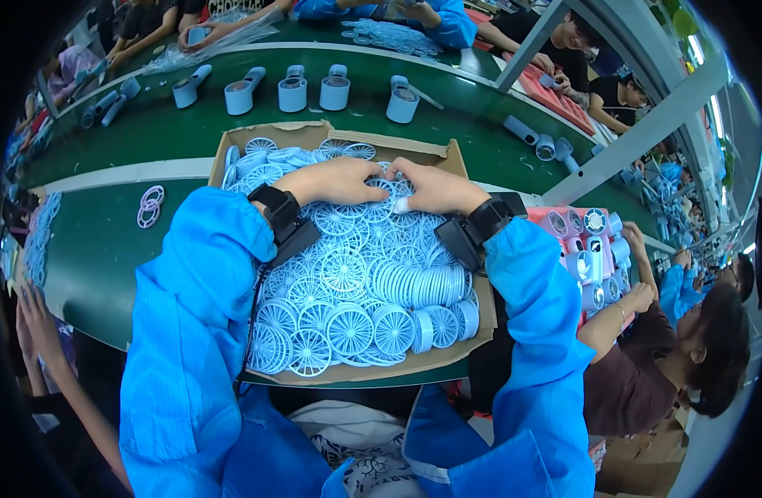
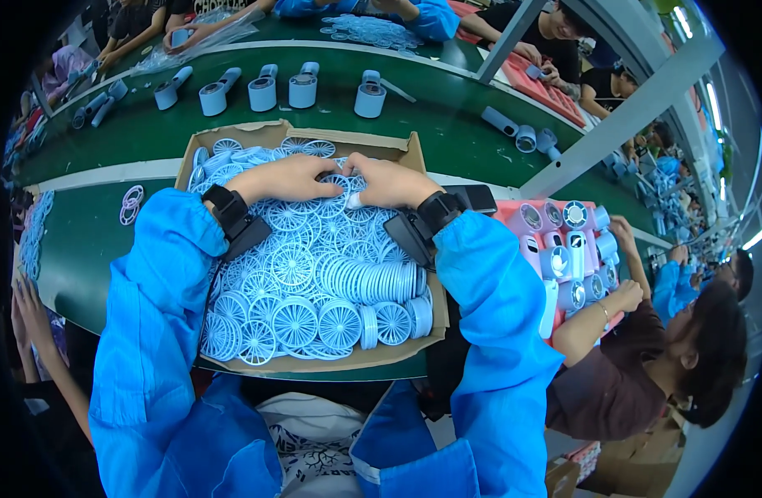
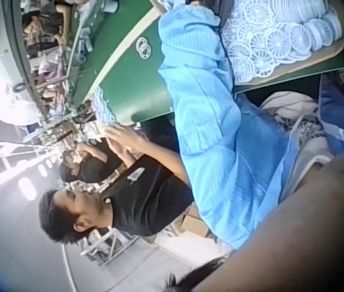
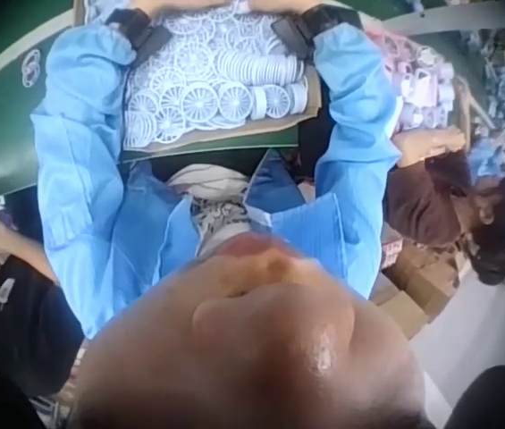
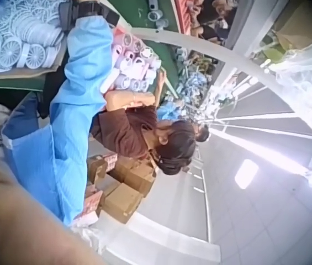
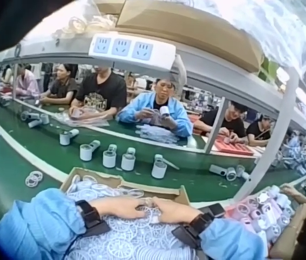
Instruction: The person assembles handheld fans by picking up a fan body and a fan cover, pressing the cover onto the body, and placing the finished product onto the conveyor belt. This process is repeated multiple times throughout the video.
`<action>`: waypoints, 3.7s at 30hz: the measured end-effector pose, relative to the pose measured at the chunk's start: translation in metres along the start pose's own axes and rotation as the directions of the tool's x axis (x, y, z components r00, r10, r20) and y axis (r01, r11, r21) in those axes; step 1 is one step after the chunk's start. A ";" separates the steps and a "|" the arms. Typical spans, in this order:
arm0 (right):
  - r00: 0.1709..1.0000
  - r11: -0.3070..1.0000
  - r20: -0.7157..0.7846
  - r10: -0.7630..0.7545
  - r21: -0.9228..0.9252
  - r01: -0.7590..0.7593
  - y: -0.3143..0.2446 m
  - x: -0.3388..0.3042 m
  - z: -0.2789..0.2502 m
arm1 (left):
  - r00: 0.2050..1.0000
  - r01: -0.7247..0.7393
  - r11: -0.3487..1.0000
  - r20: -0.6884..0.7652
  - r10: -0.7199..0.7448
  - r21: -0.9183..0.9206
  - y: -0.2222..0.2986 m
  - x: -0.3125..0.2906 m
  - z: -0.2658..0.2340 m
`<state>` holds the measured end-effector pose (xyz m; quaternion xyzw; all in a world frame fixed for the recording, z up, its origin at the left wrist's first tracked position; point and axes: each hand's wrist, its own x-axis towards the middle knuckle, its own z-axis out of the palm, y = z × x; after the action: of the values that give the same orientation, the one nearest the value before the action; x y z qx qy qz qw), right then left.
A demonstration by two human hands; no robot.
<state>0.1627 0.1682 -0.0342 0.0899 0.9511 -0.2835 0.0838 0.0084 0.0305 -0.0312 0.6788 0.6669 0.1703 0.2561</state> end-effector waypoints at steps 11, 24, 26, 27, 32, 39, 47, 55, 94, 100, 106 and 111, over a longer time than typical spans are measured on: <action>0.946 0.990 -0.305 -0.109 0.050 0.130 -0.006 0.003 -0.007 | 0.966 0.009 0.998 -0.257 -0.026 -0.065 -0.010 0.001 -0.001; 0.901 0.985 -0.424 -0.086 0.102 0.142 -0.014 0.004 -0.008 | 0.955 -0.013 0.995 -0.297 -0.018 -0.102 -0.018 0.006 0.003; 0.900 0.977 -0.416 -0.129 0.101 0.187 -0.012 0.004 -0.003 | 0.963 0.003 0.992 -0.266 -0.036 -0.122 -0.016 0.007 0.003; 0.901 0.977 -0.414 -0.128 0.103 0.186 -0.011 0.005 -0.002 | 0.967 0.011 0.991 -0.250 -0.044 -0.131 -0.016 0.007 0.004; 0.901 0.972 -0.397 -0.176 0.071 0.222 -0.006 0.008 -0.003 | 0.966 -0.008 0.994 -0.257 -0.020 -0.109 -0.016 0.007 0.004; 0.918 0.976 -0.360 -0.165 0.075 0.205 -0.004 0.006 -0.001 | 0.979 0.038 0.996 -0.197 -0.055 -0.086 -0.015 0.006 0.005; 0.955 0.991 -0.295 -0.004 0.125 0.043 -0.009 0.003 -0.004 | 0.962 -0.046 0.981 -0.275 -0.008 -0.186 -0.012 0.006 -0.002; 0.965 0.992 -0.256 -0.052 0.102 0.081 0.007 0.011 0.004 | 0.930 -0.051 0.988 -0.354 0.099 0.143 -0.014 0.072 -0.034; 0.938 0.986 -0.317 -0.136 0.045 0.159 0.035 0.013 0.015 | 0.747 -0.314 0.839 -0.661 -0.070 -0.444 0.010 0.121 -0.065; 0.951 0.978 -0.279 -0.137 0.113 0.174 0.024 0.010 0.008 | 0.691 -0.666 0.151 -0.680 -0.244 -0.731 0.009 0.065 -0.095; 0.942 0.970 -0.304 -0.140 0.151 0.192 0.014 0.004 0.000 | 0.959 -0.270 -0.319 -0.285 -0.001 -0.909 -0.024 0.026 -0.052; 0.932 0.930 -0.350 -0.090 0.304 0.204 0.017 -0.001 0.007 | 0.866 -0.344 0.193 -0.390 -0.313 -0.919 0.011 0.008 -0.013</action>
<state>0.1679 0.1783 -0.0482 0.0765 0.8933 -0.4277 -0.1150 0.0101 0.0401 -0.0149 0.2946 0.4362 0.7255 0.4433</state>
